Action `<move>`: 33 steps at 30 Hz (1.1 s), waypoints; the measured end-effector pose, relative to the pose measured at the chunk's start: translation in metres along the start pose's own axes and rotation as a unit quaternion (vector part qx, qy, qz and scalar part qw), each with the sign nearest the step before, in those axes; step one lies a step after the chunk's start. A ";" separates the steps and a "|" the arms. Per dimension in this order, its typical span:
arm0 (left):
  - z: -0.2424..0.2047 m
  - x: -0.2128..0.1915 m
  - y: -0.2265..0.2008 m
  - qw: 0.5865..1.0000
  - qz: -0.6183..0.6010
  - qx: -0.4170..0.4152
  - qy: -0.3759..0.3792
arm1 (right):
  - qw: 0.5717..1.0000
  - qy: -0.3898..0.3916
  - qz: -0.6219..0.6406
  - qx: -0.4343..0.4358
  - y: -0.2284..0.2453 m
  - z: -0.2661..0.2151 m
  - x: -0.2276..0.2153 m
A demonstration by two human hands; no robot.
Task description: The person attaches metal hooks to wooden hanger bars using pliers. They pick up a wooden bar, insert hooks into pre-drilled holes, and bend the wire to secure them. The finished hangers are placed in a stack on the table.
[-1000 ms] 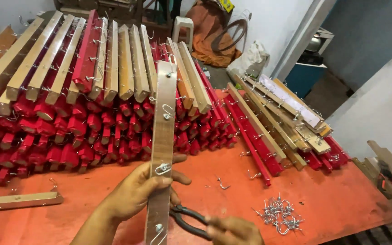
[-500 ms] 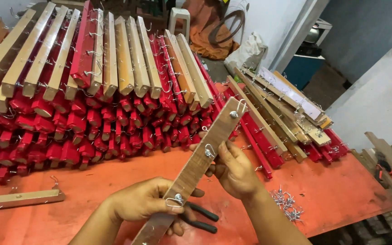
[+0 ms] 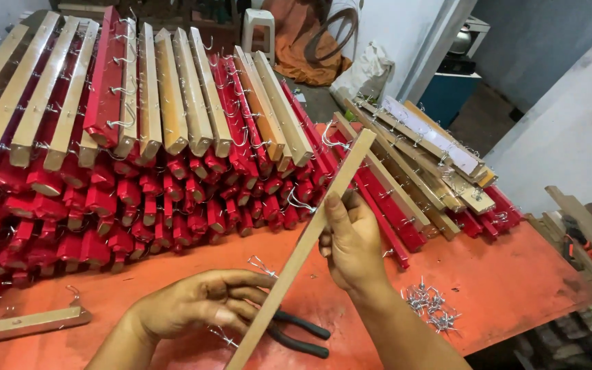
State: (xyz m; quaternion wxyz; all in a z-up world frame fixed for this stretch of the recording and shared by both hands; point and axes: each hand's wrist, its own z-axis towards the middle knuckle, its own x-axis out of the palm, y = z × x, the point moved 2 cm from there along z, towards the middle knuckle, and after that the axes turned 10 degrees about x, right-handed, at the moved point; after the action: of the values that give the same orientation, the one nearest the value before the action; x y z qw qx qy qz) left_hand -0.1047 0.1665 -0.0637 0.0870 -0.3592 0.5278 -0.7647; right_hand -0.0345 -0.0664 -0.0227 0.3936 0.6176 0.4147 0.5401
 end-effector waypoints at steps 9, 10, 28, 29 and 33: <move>-0.007 -0.007 -0.005 0.984 0.095 -0.015 -0.148 | 0.993 0.113 0.017 0.009 0.001 0.002 0.021; -0.009 -0.010 -0.009 0.984 0.097 -0.016 -0.149 | 0.993 0.114 0.019 0.009 0.001 0.001 0.023; -0.002 0.005 -0.044 0.982 0.160 0.081 -0.054 | 0.973 0.215 -0.076 -0.047 0.001 -0.012 0.047; -0.002 0.005 -0.045 0.982 0.159 0.077 -0.062 | 0.973 0.214 -0.072 -0.052 0.002 -0.011 0.048; 0.006 0.008 -0.046 0.965 0.157 0.199 -0.066 | 0.971 0.212 -0.072 -0.086 0.005 -0.006 0.049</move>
State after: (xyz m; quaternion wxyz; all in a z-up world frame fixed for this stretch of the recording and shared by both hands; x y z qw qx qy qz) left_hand -0.0956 0.1771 -0.0189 0.3106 -0.2971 0.4080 -0.8055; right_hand -0.0361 -0.0218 -0.0002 0.3868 0.4212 0.4839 0.6624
